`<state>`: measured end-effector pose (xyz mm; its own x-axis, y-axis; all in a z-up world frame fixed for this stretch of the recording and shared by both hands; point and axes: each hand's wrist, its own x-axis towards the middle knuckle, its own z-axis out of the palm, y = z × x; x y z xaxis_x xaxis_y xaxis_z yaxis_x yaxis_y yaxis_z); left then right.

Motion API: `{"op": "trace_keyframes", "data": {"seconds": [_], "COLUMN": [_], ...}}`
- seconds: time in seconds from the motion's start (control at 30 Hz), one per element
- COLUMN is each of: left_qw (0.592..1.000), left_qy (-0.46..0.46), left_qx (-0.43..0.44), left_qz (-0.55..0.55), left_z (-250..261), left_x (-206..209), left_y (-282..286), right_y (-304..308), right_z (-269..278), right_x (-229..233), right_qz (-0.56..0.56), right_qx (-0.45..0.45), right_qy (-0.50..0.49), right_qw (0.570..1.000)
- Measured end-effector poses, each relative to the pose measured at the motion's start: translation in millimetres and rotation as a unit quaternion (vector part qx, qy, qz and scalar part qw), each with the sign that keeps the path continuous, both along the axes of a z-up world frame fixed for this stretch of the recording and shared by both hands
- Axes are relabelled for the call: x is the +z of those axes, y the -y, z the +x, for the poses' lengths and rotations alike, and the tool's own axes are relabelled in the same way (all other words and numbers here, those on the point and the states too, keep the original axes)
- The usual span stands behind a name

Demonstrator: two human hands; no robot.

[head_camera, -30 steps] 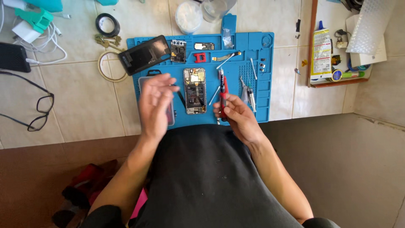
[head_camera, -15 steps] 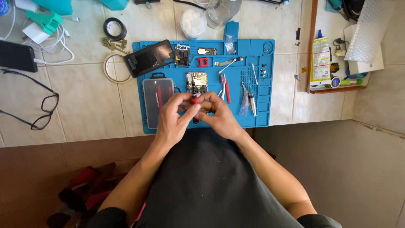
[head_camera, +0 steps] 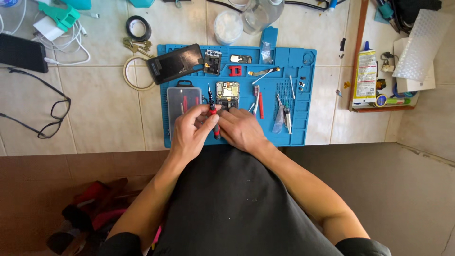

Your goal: The person cleans the internal components of a disassembled smartphone using a cotton swab and a screwdriver. They wipe the motherboard and battery area, then use the screwdriver to adjust or remove small parts inside the device.

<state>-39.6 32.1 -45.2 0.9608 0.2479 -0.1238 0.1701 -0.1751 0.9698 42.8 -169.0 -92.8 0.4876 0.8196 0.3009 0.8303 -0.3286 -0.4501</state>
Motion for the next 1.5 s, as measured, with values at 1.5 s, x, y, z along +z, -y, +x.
{"op": "trace_keyframes", "data": {"seconds": [1.5], "left_qw": [0.998], "left_qy": [0.044], "left_qx": [0.0], "left_qz": [-0.037], "left_z": [12.7], "left_x": [29.9], "left_y": [-4.5], "right_y": [-30.4], "right_z": [4.6], "right_x": [-24.4], "right_qz": [-0.253], "right_qx": [-0.17], "right_qy": [0.022], "right_qw": [0.952]}}
